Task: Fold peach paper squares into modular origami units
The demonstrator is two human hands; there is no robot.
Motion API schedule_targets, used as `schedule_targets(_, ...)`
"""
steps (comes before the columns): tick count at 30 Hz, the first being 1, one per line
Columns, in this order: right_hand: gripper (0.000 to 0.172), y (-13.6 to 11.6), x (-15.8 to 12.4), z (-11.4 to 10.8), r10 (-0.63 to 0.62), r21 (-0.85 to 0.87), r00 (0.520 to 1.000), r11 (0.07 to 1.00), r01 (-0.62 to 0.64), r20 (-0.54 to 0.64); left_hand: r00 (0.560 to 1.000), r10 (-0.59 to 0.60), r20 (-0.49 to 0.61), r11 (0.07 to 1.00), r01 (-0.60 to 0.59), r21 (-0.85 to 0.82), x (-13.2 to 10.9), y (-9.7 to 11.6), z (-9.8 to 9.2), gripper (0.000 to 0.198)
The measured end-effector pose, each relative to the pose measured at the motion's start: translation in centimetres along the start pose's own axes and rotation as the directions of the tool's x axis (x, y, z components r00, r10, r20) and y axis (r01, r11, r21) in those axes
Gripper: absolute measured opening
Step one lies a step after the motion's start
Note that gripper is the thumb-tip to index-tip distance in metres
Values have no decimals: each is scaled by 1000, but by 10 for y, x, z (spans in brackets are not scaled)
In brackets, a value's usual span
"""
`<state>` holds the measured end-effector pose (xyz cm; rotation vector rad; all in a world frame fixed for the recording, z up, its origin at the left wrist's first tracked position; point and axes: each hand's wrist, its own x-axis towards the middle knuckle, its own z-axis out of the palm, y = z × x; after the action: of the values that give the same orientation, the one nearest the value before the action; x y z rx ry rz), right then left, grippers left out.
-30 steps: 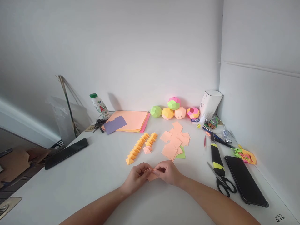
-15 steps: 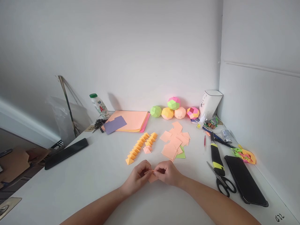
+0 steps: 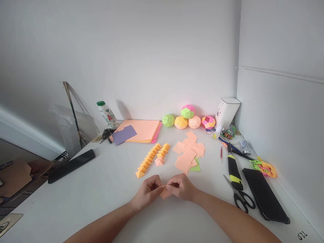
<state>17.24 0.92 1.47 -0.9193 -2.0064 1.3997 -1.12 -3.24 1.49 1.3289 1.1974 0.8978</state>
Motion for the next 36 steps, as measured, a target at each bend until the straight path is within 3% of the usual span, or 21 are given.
schedule_targets(4, 18, 2, -1, -1, -8, -2, 1000, 1000, 8, 1, 1000, -1, -11, 1000, 1, 31, 0, 2, -1, 40)
schedule_targets(11, 20, 5, -2, -1, 29, 29, 1000, 999, -30, 11, 994, 105, 30, 981, -108, 163, 3, -4, -1, 48)
schedule_targets(17, 22, 4, -1, -2, 59, 49, 998, 997, -59, 7, 990, 130, 45, 979, -136, 155, 5, -9, -3, 50)
schedule_targets(22, 25, 2, -1, -2, 53, 35, 999, 998, -53, 10, 992, 121, -35, 991, -118, 59, 3, -3, -4, 43)
schedule_targets(27, 27, -1, 0, -2, 45, 52, 998, 998, -47, 33, 995, 68, 79, 998, -67, -7, 2, 2, -3, 33)
schedule_targets(36, 30, 4, 0, -2, 95, 169, 995, 981, -95, 6, 999, -10, 49, 1000, 11, -22, 2, -1, -5, 34)
